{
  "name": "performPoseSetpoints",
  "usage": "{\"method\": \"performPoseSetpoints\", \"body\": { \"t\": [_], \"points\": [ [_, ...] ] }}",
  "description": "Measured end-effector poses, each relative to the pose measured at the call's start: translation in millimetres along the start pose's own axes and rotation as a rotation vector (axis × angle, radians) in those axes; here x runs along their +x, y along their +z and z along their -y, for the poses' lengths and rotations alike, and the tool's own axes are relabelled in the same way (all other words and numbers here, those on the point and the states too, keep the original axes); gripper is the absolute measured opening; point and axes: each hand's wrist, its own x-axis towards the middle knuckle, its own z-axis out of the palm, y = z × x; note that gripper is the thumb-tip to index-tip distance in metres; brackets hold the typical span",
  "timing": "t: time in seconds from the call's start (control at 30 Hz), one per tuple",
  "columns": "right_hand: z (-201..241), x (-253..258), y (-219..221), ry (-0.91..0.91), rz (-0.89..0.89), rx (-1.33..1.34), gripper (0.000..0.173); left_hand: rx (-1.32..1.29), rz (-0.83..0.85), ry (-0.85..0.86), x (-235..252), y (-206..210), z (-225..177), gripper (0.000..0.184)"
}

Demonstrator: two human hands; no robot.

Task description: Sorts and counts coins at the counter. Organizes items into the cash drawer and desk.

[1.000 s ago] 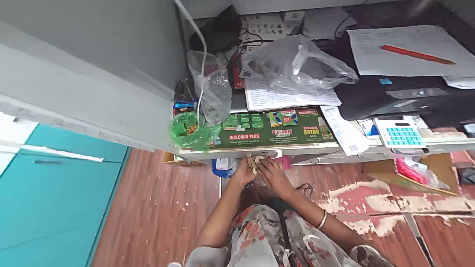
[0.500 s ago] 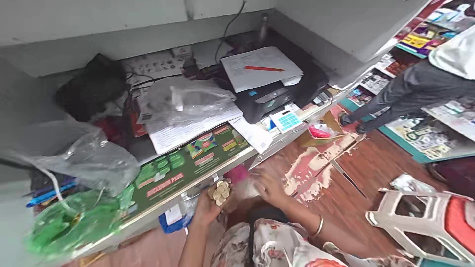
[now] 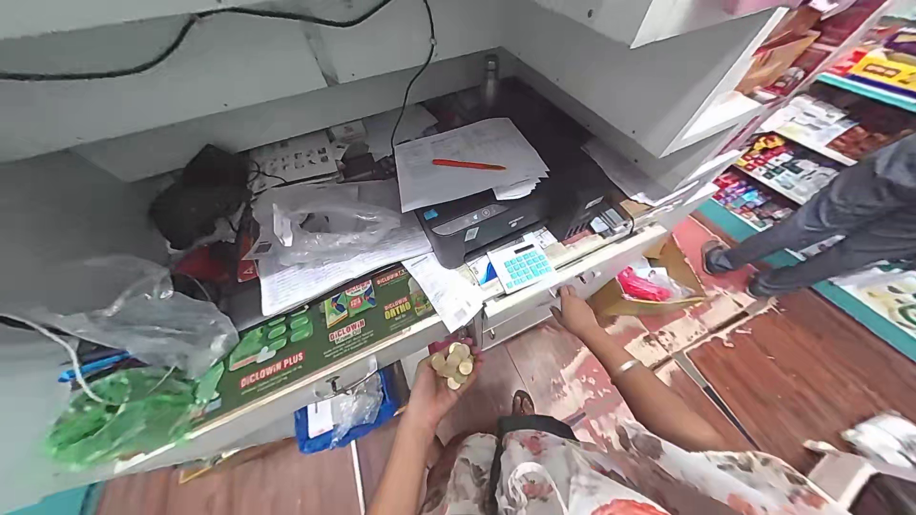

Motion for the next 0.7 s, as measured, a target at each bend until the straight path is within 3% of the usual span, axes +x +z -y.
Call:
{"method": "performPoseSetpoints", "body": {
  "t": [0.1,0.2,0.3,0.37,0.43,0.53,0.7],
  "points": [
    [-14,-46,-7,0.001,0.083,-0.028,0.067,-0.003,0.010,0.005,23,17,21,0.049],
    [-34,-91,-9,-0.123,-0.114,0.068,0.038,-0.024,0.029,-0.013,49,32,45,0.048],
    [-15,-121,-5,-0.316,-0.401,0.611,0.030,-0.020,-0.009,-0.016,70,52,73,0.045],
    [7,-124,5,-0.328,-0.316,1.132,0.032,-0.029,-0.042,-0.005,84,63,96,0.040],
    [24,-116,17,-0.241,-0.164,1.498,0.044,-0.051,-0.089,0.035,96,74,119,0.038],
    [39,-110,18,-0.056,-0.096,1.826,0.048,0.095,-0.141,0.243,111,84,159,0.035],
    [37,-116,14,0.193,-0.120,1.979,0.047,0.607,-0.024,0.599,111,70,203,0.040]
  ]
}}
